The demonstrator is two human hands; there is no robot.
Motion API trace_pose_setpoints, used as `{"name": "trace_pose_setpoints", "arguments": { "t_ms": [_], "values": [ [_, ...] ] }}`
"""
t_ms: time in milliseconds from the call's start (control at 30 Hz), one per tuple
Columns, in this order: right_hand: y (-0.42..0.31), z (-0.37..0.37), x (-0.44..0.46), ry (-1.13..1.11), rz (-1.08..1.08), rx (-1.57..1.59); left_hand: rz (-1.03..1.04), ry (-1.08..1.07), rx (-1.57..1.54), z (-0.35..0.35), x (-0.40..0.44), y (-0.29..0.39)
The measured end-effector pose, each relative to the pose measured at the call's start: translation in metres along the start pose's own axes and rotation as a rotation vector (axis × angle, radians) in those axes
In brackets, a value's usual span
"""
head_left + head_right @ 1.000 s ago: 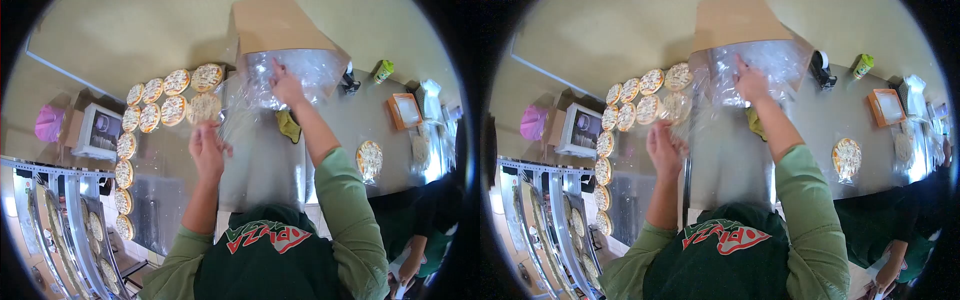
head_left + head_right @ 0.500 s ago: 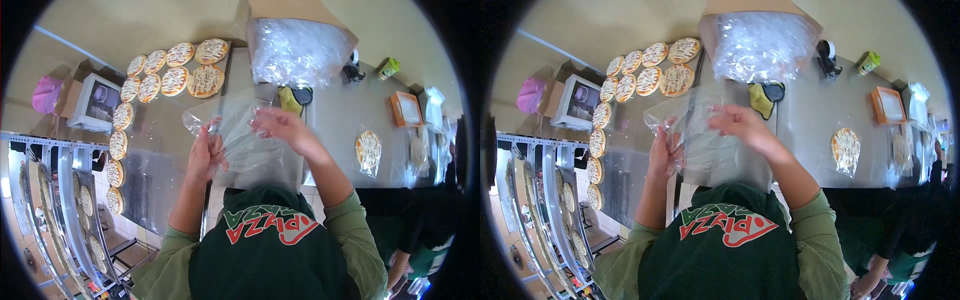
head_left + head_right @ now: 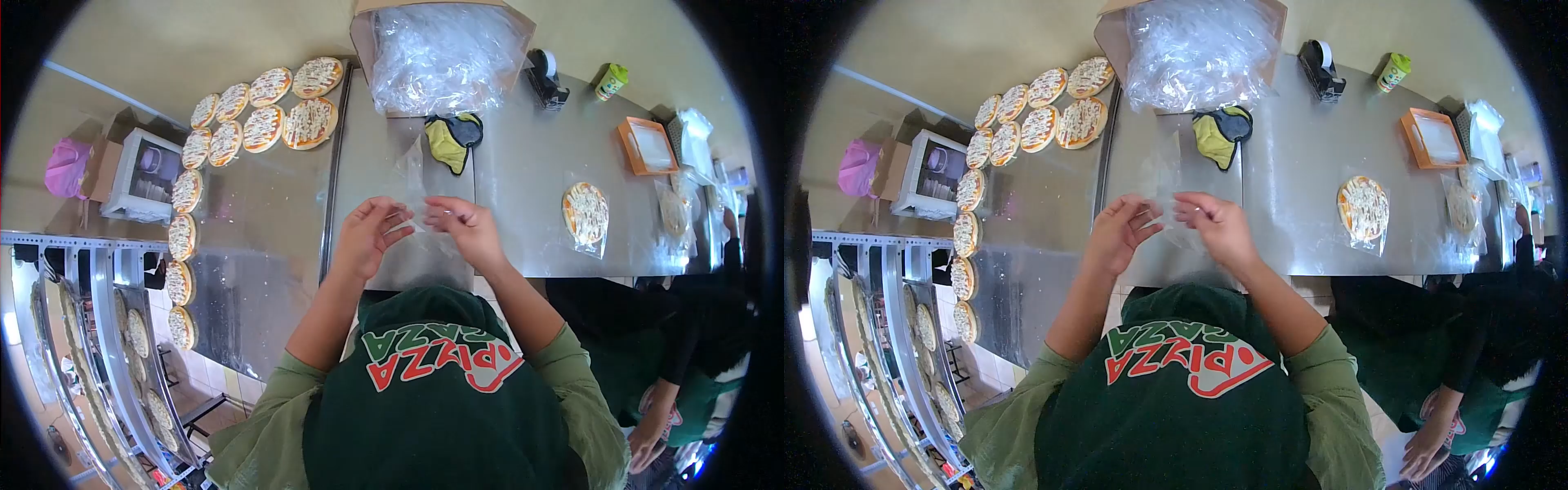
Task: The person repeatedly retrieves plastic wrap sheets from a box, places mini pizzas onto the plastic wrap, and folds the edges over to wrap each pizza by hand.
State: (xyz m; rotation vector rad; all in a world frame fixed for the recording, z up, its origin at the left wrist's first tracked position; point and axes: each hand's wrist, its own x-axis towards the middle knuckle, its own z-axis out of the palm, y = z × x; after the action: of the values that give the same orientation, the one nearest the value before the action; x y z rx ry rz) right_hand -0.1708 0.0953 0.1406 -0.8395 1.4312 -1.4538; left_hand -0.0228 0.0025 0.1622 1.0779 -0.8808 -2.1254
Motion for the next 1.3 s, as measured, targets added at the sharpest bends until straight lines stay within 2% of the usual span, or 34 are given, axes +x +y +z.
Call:
{"name": "trace_pose_setpoints", "arguments": {
  "t_ms": [67, 167, 267, 367, 400, 467, 533, 567, 600, 700, 800, 900, 933, 1000, 1100, 1200, 1300],
  "values": [
    [0.024, -0.022, 0.004, 0.097, -0.111, -0.36, -0.188, 0.006, -0.315, -0.011, -0.003, 0.016],
    [0.032, -0.022, 0.015, 0.189, 0.034, -0.376, -0.202, -0.499, -0.544, -0.039, 0.011, -0.007],
    [0.005, 0.024, 0.027, 0.293, 0.313, 0.65, 0.103, 0.042, 0.09, -0.034, 0.017, -0.014],
    [-0.002, 0.075, -0.003, -0.098, 0.368, 0.908, 0.465, 0.058, 0.257, -0.033, 0.023, -0.04],
    [-0.011, 0.084, -0.008, -0.068, 0.334, 0.818, 0.25, 0.061, 0.084, -0.035, 0.018, -0.028],
    [0.032, 0.035, 0.021, 0.446, 0.353, 0.712, -0.185, 0.066, -0.259, -0.042, 0.006, 0.013],
    [0.112, -0.052, 0.031, 0.595, 0.294, 0.639, -0.152, 0.008, -0.27, -0.075, 0.024, 0.015],
    [0.109, -0.061, 0.028, 0.666, 0.359, 0.565, -0.138, -0.016, -0.275, -0.088, 0.033, 0.006],
    [0.107, -0.069, 0.024, 0.738, 0.423, 0.492, -0.104, 0.041, -0.12, -0.094, 0.041, -0.007],
    [0.125, -0.096, 0.005, 0.839, 0.198, -0.251, -0.014, 0.173, 0.281, -0.108, 0.067, -0.056],
    [0.16, -0.128, -0.011, 0.814, 0.119, -0.742, 0.042, 0.33, 0.552, -0.118, 0.077, -0.085],
    [0.151, -0.126, -0.016, 0.8, 0.115, -0.683, 1.101, 0.504, 1.391, -0.076, 0.068, -0.068],
    [0.153, -0.127, -0.017, 0.785, 0.109, -0.713, 0.898, 0.18, 1.33, -0.066, 0.065, -0.074],
    [0.153, -0.129, -0.014, 0.746, 0.086, -0.768, 0.75, -0.434, 1.426, -0.062, 0.081, -0.11],
    [0.134, -0.141, -0.015, 0.714, -0.041, -0.958, 0.451, -0.486, 1.751, -0.026, 0.072, -0.128],
    [0.124, -0.175, -0.019, 0.606, 0.158, -1.08, 0.333, -0.49, 1.945, -0.01, 0.071, -0.114],
    [0.109, -0.171, -0.013, 0.691, -0.166, -1.479, 0.36, -0.49, 1.937, -0.011, 0.076, -0.118]
  ]
}}
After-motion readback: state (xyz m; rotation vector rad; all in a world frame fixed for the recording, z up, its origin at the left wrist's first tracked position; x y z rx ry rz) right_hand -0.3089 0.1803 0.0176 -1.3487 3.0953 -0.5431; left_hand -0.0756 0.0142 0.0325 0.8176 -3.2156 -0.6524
